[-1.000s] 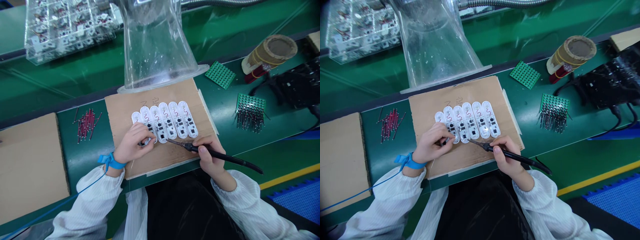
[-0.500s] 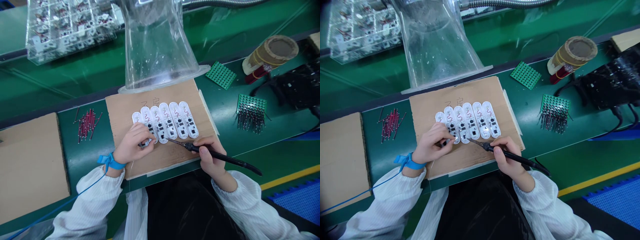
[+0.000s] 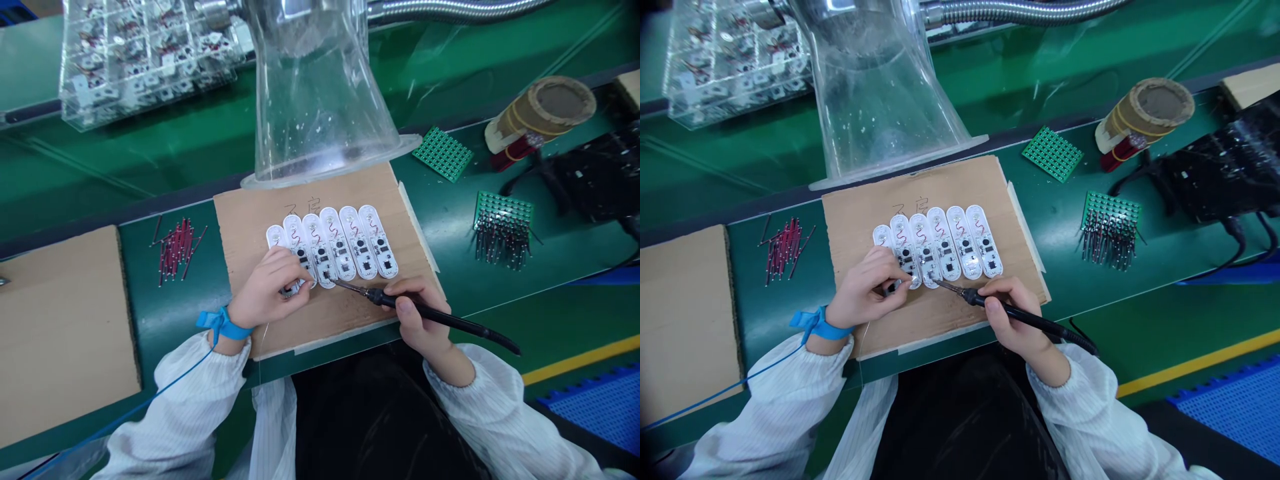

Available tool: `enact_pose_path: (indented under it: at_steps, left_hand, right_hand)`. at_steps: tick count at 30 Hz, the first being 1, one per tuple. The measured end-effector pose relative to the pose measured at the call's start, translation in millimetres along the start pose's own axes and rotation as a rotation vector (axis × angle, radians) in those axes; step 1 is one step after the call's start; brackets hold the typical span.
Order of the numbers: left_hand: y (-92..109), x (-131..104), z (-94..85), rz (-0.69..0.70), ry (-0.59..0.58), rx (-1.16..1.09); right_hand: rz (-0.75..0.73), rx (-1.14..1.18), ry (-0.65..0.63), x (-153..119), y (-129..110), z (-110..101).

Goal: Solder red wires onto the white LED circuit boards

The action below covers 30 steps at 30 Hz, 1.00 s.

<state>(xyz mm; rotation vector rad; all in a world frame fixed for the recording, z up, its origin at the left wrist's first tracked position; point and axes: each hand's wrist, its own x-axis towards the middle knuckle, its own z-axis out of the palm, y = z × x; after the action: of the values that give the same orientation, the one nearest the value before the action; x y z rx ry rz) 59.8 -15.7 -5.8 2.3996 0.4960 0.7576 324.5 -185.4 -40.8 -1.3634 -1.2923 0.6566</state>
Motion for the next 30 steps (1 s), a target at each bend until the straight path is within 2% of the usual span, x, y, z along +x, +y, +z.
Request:
enact_pose_path:
  at_steps: [6,12,14,18,20,22,23,26,28,30]
  left_hand:
    - [0.6,0.1,-0.1,-0.004,-0.01,-0.005]
    - [1.2,0.3,-0.7,-0.002,-0.021,0.019]
    - [0.7,0.4,-0.7,-0.003,-0.006,0.018]
    - [-2.0,-1.4,-3.7,-0.035,0.065,-0.012]
    - [-4.3,-4.5,-8.5,-0.089,0.097,-0.022]
    - [-8.5,-8.9,-14.7,-0.227,0.153,-0.036]
    - [-11.8,-11.3,-17.7,-0.348,0.199,-0.049]
    - [-26.5,-16.3,-23.8,-0.705,0.424,-0.181]
    - [-37.3,-17.3,-25.0,-0.81,0.556,-0.388]
    - [-45.6,-17.6,-24.2,-0.838,0.624,-0.549]
  right_hand:
    - [-0.018,-0.052,-0.078,2.2,-2.5,0.3]
    - [0.0,-0.05,-0.075,4.5,-3.4,-0.4]
    - [0.015,-0.017,-0.041,3.0,-2.0,1.0]
    - [0.081,0.12,0.113,-1.6,-0.6,6.2]
    - [0.113,0.165,0.174,1.0,-1.9,2.0]
    - [0.108,0.131,0.22,12.9,-3.6,-14.2]
    - [0.086,0.069,0.247,23.2,-4.2,-27.5]
    - [-0.028,-0.204,0.429,68.7,-3.4,-83.7]
    - [-0.095,-0.272,0.63,104.8,2.0,-124.6]
    - [-0.149,-0.275,0.763,137.4,13.6,-158.6]
